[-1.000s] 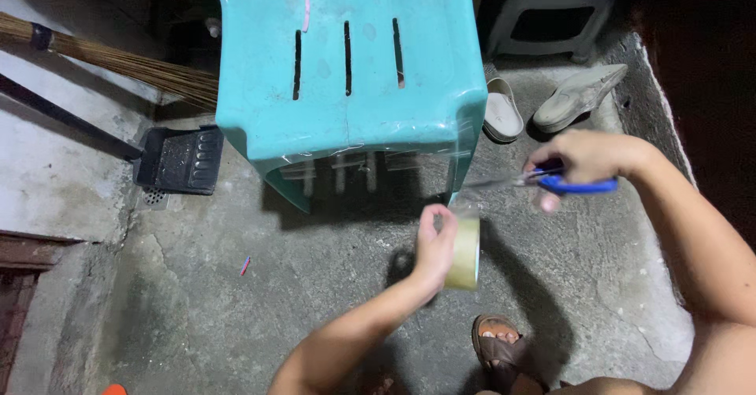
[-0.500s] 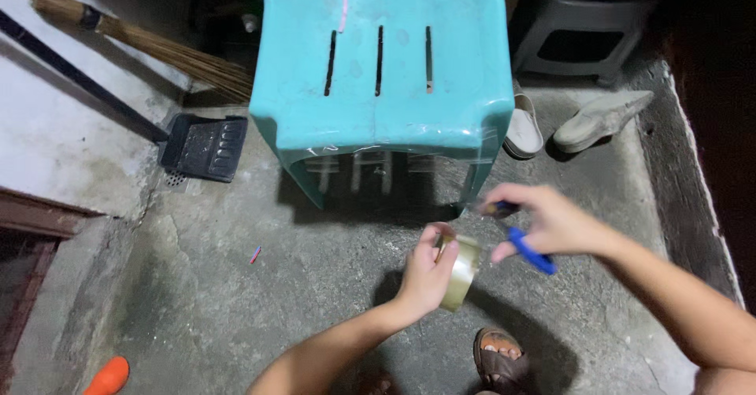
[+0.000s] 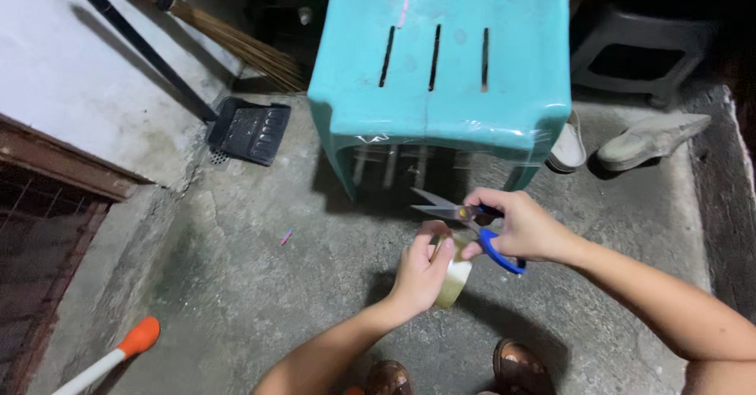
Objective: The person retrieves a roll of packing tape and a pair of scissors, then cuts several strips of tape. They apply the tape to the underside of a teal plastic stool to reinforce a crack. Finally, they open a clear plastic drawer to remove a small plastic bag.
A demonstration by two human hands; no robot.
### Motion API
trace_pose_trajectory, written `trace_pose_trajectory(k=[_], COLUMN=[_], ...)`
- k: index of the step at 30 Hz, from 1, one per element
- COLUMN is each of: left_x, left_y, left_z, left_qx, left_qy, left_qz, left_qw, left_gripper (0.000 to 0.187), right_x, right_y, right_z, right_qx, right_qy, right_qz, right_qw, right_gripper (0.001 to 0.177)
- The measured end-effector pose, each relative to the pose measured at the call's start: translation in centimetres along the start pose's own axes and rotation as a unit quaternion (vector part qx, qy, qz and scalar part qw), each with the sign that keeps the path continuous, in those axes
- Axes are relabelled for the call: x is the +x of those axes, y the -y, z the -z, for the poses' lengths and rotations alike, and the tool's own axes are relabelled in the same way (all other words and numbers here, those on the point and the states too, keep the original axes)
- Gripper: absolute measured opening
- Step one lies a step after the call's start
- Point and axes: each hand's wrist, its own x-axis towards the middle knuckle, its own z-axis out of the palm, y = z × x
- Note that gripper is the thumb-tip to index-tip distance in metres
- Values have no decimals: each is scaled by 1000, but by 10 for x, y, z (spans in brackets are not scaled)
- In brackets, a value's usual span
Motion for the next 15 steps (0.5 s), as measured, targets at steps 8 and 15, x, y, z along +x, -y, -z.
trace_pose_trajectory(k=[8,15], left_x=[1,-14], left_y=[10,6], left_z=[43,114], left_qx=[-113,17], left_qy=[-30,-105], left_qz=[11,-223], left_qw=[993,969], left_gripper=[43,62], right_x=[62,129], right_y=[25,44], right_z=[-23,-42], right_qx=[-47,101], right_qy=[40,123], right_qz=[76,142], right_qw=[995,977], right_gripper=[23,15])
